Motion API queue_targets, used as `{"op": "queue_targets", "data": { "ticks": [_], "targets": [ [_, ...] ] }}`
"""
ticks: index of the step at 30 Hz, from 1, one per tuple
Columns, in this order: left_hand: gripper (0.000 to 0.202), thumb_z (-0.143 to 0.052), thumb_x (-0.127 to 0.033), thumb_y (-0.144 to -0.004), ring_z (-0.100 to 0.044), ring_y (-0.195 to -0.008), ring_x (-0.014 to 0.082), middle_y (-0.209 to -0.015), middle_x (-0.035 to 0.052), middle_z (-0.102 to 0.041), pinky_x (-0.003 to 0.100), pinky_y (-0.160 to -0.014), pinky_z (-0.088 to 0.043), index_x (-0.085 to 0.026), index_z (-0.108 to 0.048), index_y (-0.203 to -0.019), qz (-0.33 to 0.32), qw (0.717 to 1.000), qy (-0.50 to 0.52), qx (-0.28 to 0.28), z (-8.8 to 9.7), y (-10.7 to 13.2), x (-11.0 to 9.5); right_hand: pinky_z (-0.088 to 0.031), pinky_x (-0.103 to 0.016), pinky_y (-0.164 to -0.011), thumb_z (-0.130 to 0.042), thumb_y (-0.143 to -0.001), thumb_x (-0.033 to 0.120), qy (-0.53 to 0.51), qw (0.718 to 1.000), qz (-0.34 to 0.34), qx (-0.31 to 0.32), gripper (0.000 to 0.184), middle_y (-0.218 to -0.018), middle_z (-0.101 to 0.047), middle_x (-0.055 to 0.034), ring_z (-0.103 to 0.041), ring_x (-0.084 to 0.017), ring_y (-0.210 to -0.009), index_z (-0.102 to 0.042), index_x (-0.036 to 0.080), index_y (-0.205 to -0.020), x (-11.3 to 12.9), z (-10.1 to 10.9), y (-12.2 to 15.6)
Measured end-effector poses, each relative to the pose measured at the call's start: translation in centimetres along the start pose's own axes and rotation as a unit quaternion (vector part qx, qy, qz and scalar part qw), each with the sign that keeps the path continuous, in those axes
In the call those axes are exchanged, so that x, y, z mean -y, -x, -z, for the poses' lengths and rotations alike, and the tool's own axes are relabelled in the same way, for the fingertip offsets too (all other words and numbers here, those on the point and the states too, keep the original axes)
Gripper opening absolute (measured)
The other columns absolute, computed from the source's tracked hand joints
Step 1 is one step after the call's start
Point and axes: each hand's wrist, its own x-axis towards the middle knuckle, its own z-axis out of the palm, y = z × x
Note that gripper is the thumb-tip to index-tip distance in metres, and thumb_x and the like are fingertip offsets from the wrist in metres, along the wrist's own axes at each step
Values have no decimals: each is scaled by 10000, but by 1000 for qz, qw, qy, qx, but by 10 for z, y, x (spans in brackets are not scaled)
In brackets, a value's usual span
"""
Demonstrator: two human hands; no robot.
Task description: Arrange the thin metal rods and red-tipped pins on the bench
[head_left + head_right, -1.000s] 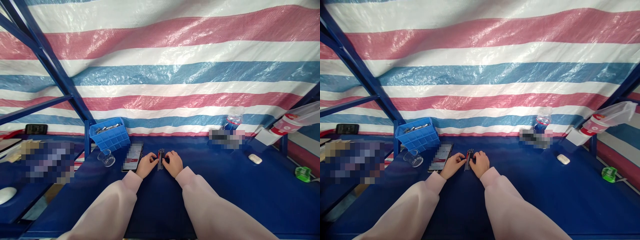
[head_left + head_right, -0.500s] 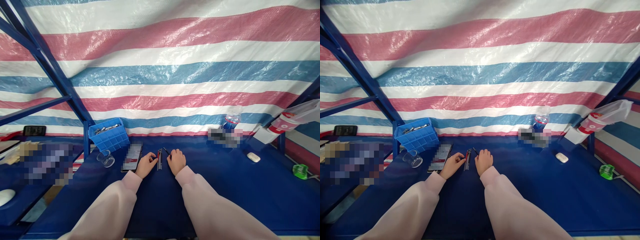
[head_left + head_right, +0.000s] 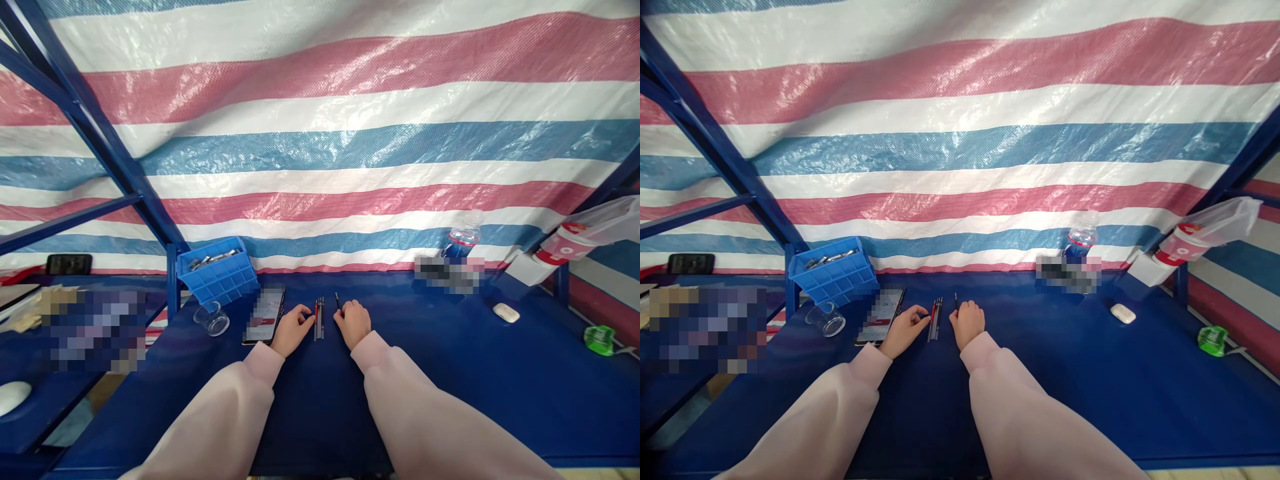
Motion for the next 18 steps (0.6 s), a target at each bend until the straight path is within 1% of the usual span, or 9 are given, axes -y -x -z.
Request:
{"op": "queue_targets", "data": {
  "ticks": [5, 9, 13, 15, 18],
  "targets": [
    [254, -522, -433, -725, -480, -506, 126, -505, -54, -469, 237, -509, -310, -196, -561, -808, 4, 1000, 7, 1, 0, 0, -1, -360, -294, -650, -487, -795, 191, -7, 1000, -3, 2, 139, -774, -571, -87, -554, -203, -750, -558, 153, -681, 0, 0, 0],
    [261, -515, -445, -731, -478, -500, 126, -495, -55, -467, 236, -507, -312, -197, -562, -798, -2, 1000, 5, -7, 0, 0, -2, -360, -286, -654, -481, -798, 184, -31, 999, 4, -18, 138, -766, -558, -68, -543, -180, -717, -544, 161, -677, -1, -3, -1],
    [311, -490, -495, -746, -490, -499, 132, -489, -48, -483, 238, -506, -323, -196, -565, -791, 3, 1000, 17, -19, 1, 1, -4, -366, -267, -670, -485, -800, 199, -85, 994, 55, -38, 126, -774, -550, -36, -525, -148, -682, -544, 173, -692, 0, -5, 0],
    [356, -450, -530, -765, -501, -497, 138, -483, -45, -491, 242, -515, -336, -193, -560, -802, 11, 999, 34, -25, 2, 1, -6, -374, -253, -659, -497, -796, 209, -110, 990, 84, -34, 114, -777, -545, -23, -515, -134, -657, -549, 175, -700, 0, -5, 1],
    [412, -390, -566, -787, -512, -479, 140, -480, -39, -509, 245, -511, -352, -188, -553, -807, 28, 997, 67, -36, 4, 0, -7, -386, -225, -624, -507, -791, 214, -144, 983, 109, -25, 104, -775, -533, -10, -510, -115, -633, -553, 180, -704, 0, -6, 2]
  ]
}}
